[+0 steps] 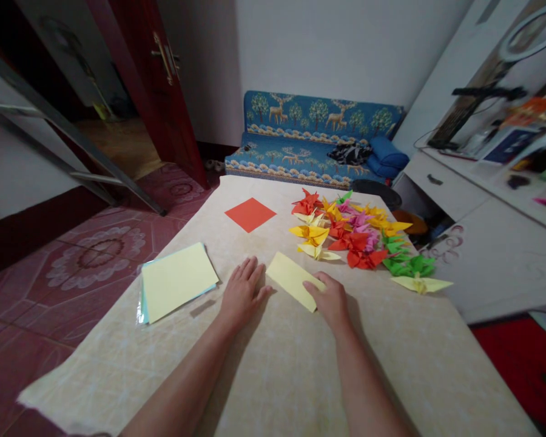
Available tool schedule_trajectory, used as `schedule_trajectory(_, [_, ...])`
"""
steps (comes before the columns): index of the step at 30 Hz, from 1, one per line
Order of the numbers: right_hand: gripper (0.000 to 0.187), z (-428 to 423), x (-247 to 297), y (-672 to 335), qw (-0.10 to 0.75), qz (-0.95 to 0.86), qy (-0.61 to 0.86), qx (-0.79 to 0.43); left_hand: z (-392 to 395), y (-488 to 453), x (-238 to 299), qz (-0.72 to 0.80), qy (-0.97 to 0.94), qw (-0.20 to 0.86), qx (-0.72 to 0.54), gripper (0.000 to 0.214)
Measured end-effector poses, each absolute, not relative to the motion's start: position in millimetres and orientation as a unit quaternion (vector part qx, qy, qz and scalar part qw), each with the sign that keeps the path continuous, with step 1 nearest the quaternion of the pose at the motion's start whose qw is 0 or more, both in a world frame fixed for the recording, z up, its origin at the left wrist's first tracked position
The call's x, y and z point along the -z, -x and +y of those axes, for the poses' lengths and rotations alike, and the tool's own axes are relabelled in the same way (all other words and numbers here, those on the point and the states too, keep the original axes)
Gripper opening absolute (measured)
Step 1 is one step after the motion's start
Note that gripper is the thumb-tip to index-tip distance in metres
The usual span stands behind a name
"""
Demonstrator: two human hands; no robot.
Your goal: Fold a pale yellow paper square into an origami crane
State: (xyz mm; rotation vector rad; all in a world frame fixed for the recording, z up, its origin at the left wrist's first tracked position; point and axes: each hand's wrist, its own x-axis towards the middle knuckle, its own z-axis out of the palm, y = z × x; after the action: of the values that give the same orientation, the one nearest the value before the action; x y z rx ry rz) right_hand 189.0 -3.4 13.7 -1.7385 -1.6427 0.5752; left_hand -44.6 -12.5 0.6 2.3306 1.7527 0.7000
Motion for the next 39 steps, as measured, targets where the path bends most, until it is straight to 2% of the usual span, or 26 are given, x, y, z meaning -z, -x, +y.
schedule_trajectory(3, [0.031,-4.4,-7.6,-185.3,0.460,-0.540,0.639,-0.299,-11.4,43.4,-3.6,0.580,-0.765,0.096,-0.263,0.052])
schedule_trajectory(6, [0.034,-4.3,-7.3,-178.3,0.533,-0.481,0.586,-0.376,-9.4,34.5,-13.5,0.563,-0.727,0.191,-0.343,0.042])
schedule_trajectory(8, [0.034,-4.5,-8.7,-173.0,0.550,-0.468,0.564,-0.401,-6.6,21.7,-22.7,0.531,-0.665,0.309,-0.425,0.042])
schedule_trajectory(11, [0.032,-6.0,-11.1,-166.4,0.548,-0.474,0.560,-0.403,0.9,-3.8,-32.4,0.407,-0.539,0.541,-0.502,0.045])
schedule_trajectory(14, [0.030,-8.2,-12.4,-163.6,0.524,-0.494,0.568,-0.398,11.5,-24.7,-30.6,0.373,-0.371,0.653,-0.544,0.038])
schedule_trajectory(18, [0.027,-9.8,-14.3,-168.8,0.526,-0.517,0.555,-0.384,22.4,-28.7,-21.1,0.362,-0.252,0.694,-0.569,0.033])
schedule_trajectory(22, [0.030,-10.5,-20.5,-177.7,0.558,-0.599,0.516,-0.252,24.1,-14.4,-20.3,0.349,-0.234,0.717,-0.556,0.029])
schedule_trajectory(25, [0.050,-11.8,-25.5,-179.1,0.474,-0.718,0.492,-0.134,21.5,-8.5,-21.5,0.338,-0.244,0.735,-0.534,0.028])
schedule_trajectory(28, [0.045,-12.5,-26.8,-176.0,0.413,-0.784,0.456,-0.076,18.8,-9.5,-20.6,0.332,-0.259,0.747,-0.514,0.031])
schedule_trajectory(31, [0.026,-12.2,-24.4,-172.7,0.405,-0.811,0.412,-0.090,17.8,-11.4,-20.1,0.331,-0.265,0.748,-0.511,0.034])
schedule_trajectory(34, [0.016,-12.2,-19.8,-170.7,0.450,-0.774,0.417,-0.156,17.1,-11.6,-21.9,0.331,-0.269,0.738,-0.523,0.033])
schedule_trajectory(37, [0.019,-13.2,-15.0,-169.5,0.491,-0.684,0.491,-0.224,14.3,-13.3,-23.6,0.318,-0.314,0.739,-0.504,0.031])
schedule_trajectory(39, [0.022,-13.5,-13.1,-169.1,0.490,-0.636,0.540,-0.253,11.2,-16.2,-23.4,0.316,-0.345,0.745,-0.476,0.032])
